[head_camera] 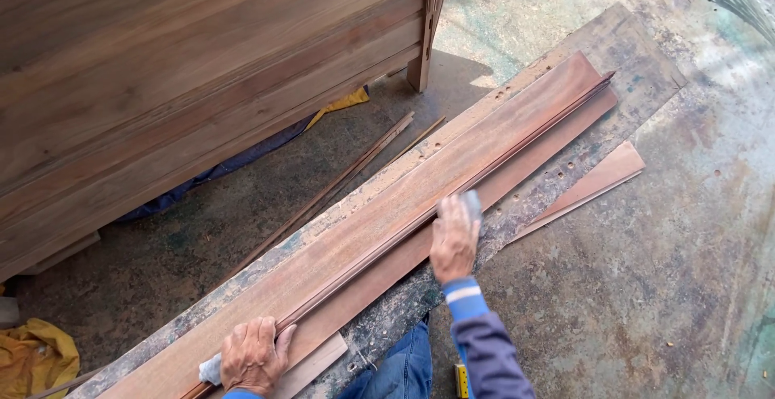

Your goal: Sanding thin wooden strips and a large board manually with sandpaper.

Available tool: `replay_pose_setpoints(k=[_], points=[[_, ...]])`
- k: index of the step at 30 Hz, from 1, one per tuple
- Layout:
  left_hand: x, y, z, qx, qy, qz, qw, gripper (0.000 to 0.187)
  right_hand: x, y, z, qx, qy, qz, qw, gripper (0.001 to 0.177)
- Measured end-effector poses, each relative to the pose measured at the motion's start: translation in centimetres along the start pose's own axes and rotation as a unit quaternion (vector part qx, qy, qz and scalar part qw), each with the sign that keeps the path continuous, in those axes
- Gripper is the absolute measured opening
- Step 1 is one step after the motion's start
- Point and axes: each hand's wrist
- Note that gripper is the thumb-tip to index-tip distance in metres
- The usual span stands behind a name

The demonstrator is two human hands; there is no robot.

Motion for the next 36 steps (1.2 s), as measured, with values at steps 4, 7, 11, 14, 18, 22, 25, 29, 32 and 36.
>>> replay_pose_setpoints(k=[4,7,11,14,18,22,25,29,32,36], points=[[-0.4,0.4,0.1,-0.016,0.0,0.005,1.0,0.038,-0.2,-3.6,0.7,0.003,0.002,0.051,0.999,0.052],[-0.7,0.7,0.0,-0.01,0.015,0.013,1.0,0.038,-1.7,-8.9,5.4,-0.099,0.024,0.007,0.995,0.053],[-0.5,0.2,-0.1,0.005,0.02,0.02,1.0,0.038,-1.5,-6.7,5.2,-0.142,-0.001,-0.034,0.989,0.046],[-0.9,0.5,-0.1,-0.002,0.01,0.012,1.0,0.039,-0.6,1.3,-3.2,0.024,-0.009,0.0,1.0,0.049],[-0.7,0.3,-0.2,0.012,0.044,0.028,0.999,0.037,-1.3,-1.3,-2.5,0.11,-0.035,0.01,0.993,0.051],[-0.7,0.3,-0.2,-0.008,0.009,0.027,1.0,0.039,-4.3,-11.4,6.1,-0.118,-0.013,-0.047,0.992,0.051],[-0.7,0.3,-0.2,-0.003,0.014,0.026,1.0,0.038,-3.6,-10.1,5.8,-0.166,-0.024,-0.053,0.984,0.049],[-0.6,0.3,-0.2,-0.003,0.008,0.022,1.0,0.04,0.1,0.2,-3.5,-0.021,0.033,0.117,0.992,0.043],[-0.6,0.3,-0.2,0.008,0.028,0.027,0.999,0.039,-0.6,1.6,-6.1,0.07,-0.024,0.109,0.991,0.045],[-0.9,0.2,-0.5,-0.003,0.006,0.033,0.999,0.04,-2.0,-8.8,0.9,0.03,0.036,0.07,0.996,0.05]])
Point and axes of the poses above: each hand's wrist, its own z-axis away from the middle knuckle, its own x-axis out of the palm, y = z × x, and after that the axes turned 13 degrees about z, right-handed
